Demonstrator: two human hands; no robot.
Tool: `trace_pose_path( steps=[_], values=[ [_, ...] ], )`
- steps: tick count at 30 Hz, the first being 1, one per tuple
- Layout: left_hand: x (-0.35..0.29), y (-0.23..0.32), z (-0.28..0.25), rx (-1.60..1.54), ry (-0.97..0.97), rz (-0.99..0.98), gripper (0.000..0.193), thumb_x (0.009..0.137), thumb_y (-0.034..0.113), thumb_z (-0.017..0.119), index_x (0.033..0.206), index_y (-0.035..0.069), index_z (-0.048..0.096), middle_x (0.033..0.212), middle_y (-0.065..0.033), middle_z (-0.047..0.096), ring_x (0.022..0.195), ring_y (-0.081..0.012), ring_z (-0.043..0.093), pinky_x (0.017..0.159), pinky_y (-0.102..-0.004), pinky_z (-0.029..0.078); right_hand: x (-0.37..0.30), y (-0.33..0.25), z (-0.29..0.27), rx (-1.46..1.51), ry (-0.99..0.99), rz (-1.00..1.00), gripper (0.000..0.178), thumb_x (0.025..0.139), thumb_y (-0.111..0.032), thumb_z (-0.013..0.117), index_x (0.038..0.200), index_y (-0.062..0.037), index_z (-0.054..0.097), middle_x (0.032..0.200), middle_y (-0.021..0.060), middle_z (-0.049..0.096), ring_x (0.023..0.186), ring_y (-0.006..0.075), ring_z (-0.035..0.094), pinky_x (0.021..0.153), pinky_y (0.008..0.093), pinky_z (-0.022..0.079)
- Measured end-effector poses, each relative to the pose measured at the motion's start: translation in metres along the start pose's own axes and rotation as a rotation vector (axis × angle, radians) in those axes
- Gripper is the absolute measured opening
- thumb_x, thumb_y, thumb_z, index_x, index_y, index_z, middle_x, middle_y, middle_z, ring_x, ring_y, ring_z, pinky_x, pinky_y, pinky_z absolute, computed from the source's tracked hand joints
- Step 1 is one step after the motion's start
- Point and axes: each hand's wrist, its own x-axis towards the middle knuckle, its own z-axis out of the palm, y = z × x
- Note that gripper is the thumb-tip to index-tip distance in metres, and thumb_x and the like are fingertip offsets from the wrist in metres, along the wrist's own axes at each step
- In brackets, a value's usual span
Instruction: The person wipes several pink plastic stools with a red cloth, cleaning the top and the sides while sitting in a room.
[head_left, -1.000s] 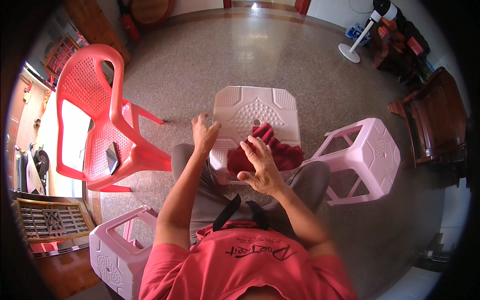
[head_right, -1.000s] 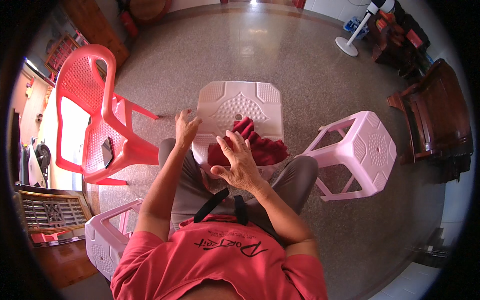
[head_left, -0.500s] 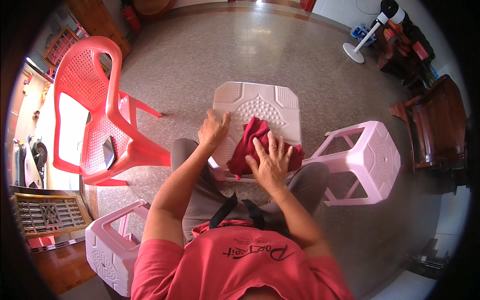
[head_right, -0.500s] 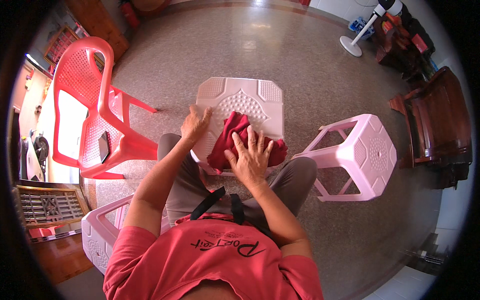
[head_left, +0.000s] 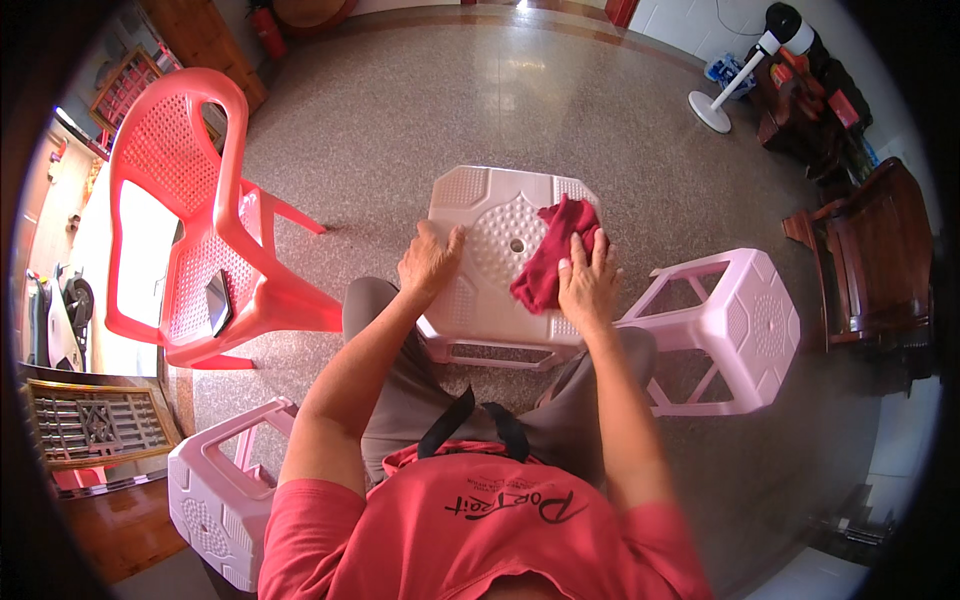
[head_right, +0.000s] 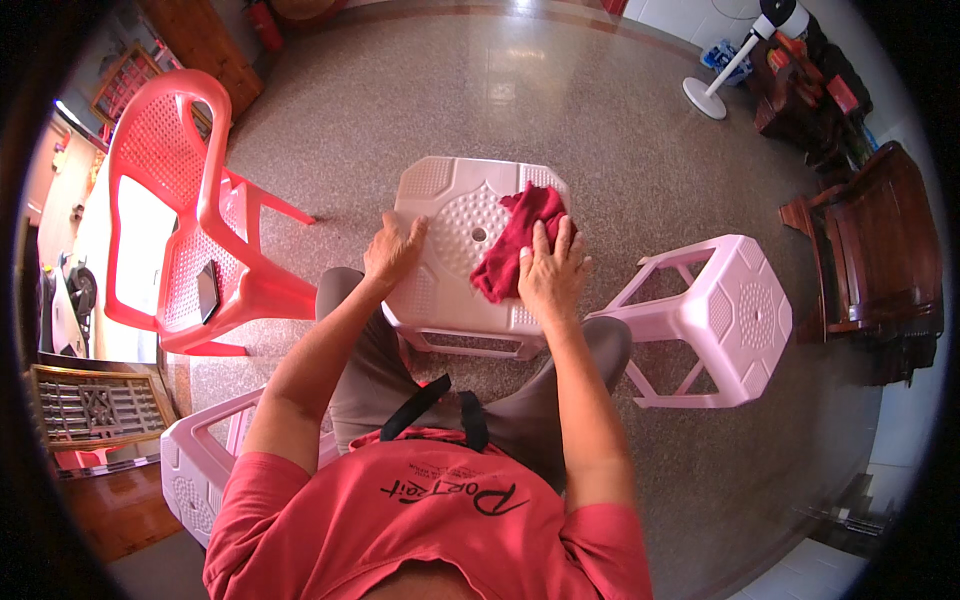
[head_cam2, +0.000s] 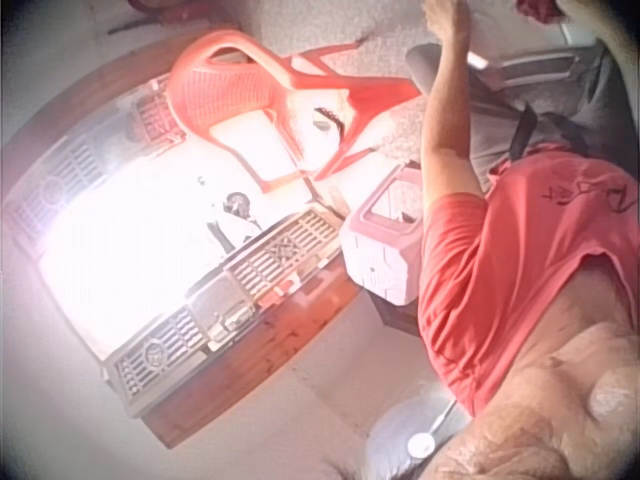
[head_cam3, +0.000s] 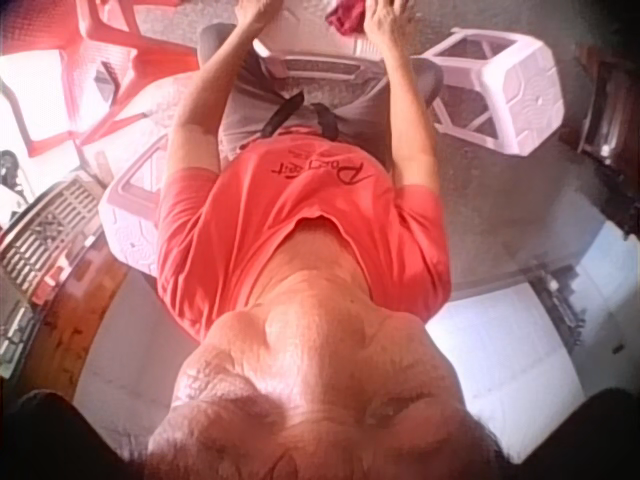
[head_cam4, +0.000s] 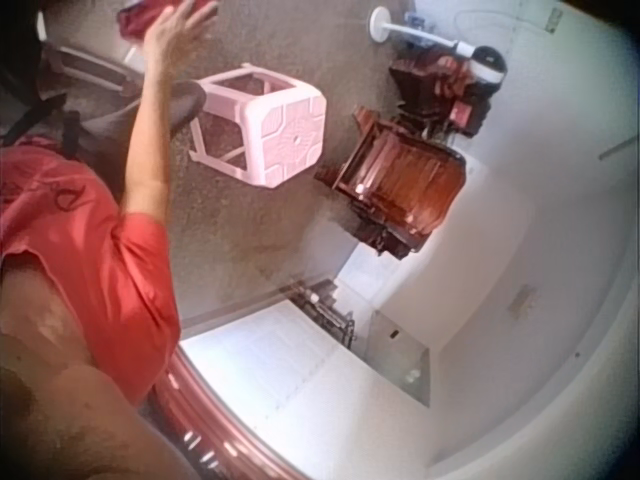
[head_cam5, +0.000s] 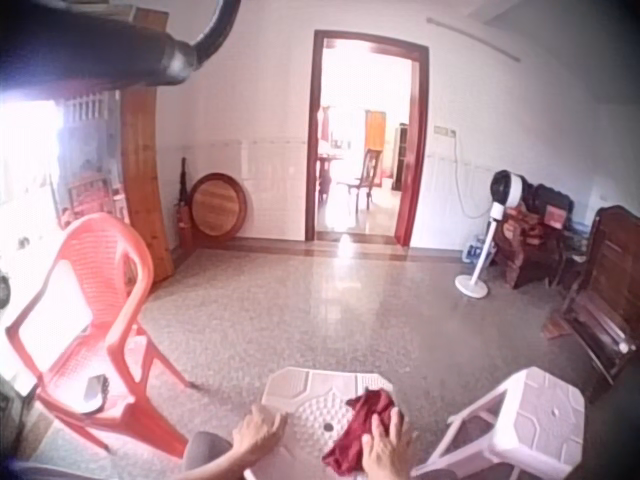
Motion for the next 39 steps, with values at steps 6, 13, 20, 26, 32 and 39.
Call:
trace_pose_path(
  steps=[6,13,20,26,32,39],
  values=[
    [0.002,-0.006,0.002,0.004,0.019,0.035,0.064,0.08,0.057,0.04,0.105,-0.003,0.038,0.096,-0.0299,0.056,0.093,-0.0443,0.053,0.081,-0.0487,0.04,-0.055,-0.034,-0.016,0.097,0.031,-0.298,0.047,0.081,-0.036,0.049,0.122,-0.0119,0.046,0.136,0.0149,0.027,0.124,0.0411,0.024,0.095,0.0617,0.02],
    [0.002,-0.005,0.005,0.004,0.026,0.019,0.061,0.08,0.055,0.042,0.105,-0.001,0.041,0.097,-0.0271,0.057,0.094,-0.0429,0.053,0.081,-0.0491,0.04,-0.062,-0.053,-0.021,0.17,-0.052,-0.368,0.055,0.079,-0.051,0.048,0.125,-0.0216,0.044,0.137,0.0092,0.028,0.126,0.037,0.022,0.096,0.0624,0.016],
    [0.003,-0.01,0.003,-0.024,0.017,0.012,0.061,0.079,0.054,0.043,0.107,0.0,0.04,0.101,-0.0257,0.056,0.096,-0.0422,0.052,0.083,-0.048,0.039,0.024,-0.017,-0.002,0.005,-0.067,-0.082,0.056,0.081,-0.059,0.038,0.129,-0.0291,0.038,0.139,0.0136,0.023,0.129,0.0367,0.017,0.096,0.0642,0.017],
    [0.001,0.0,-0.001,-0.052,-0.024,0.002,0.06,0.08,0.053,0.043,0.107,0.0,0.039,0.102,-0.0249,0.055,0.097,-0.0416,0.052,0.083,-0.0476,0.039,0.053,-0.001,0.009,0.019,-0.071,0.029,0.055,0.085,-0.052,0.035,0.132,-0.0225,0.034,0.14,0.0147,0.019,0.125,0.0458,0.018,0.094,0.0626,0.022],
    [0.006,-0.016,0.005,-0.121,0.004,0.022,0.05,0.084,0.048,0.039,0.103,0.001,0.04,0.099,-0.0259,0.056,0.097,-0.0414,0.052,0.082,-0.0472,0.039,0.014,-0.022,0.001,0.019,-0.014,-0.258,0.058,0.084,-0.048,0.04,0.13,-0.0136,0.037,0.137,0.0167,0.028,0.126,0.0437,0.019,0.099,0.0596,0.016],
    [0.019,-0.041,0.021,-0.559,0.115,0.065,0.047,0.089,0.039,0.037,0.107,-0.001,0.053,0.095,-0.0214,0.06,0.094,-0.0346,0.056,0.078,-0.0411,0.041,-0.05,-0.085,-0.015,0.203,-0.136,-0.553,0.062,0.077,-0.046,0.053,0.129,-0.0145,0.04,0.139,0.0124,0.024,0.127,0.041,0.017,0.1,0.0583,0.014]
  ],
)
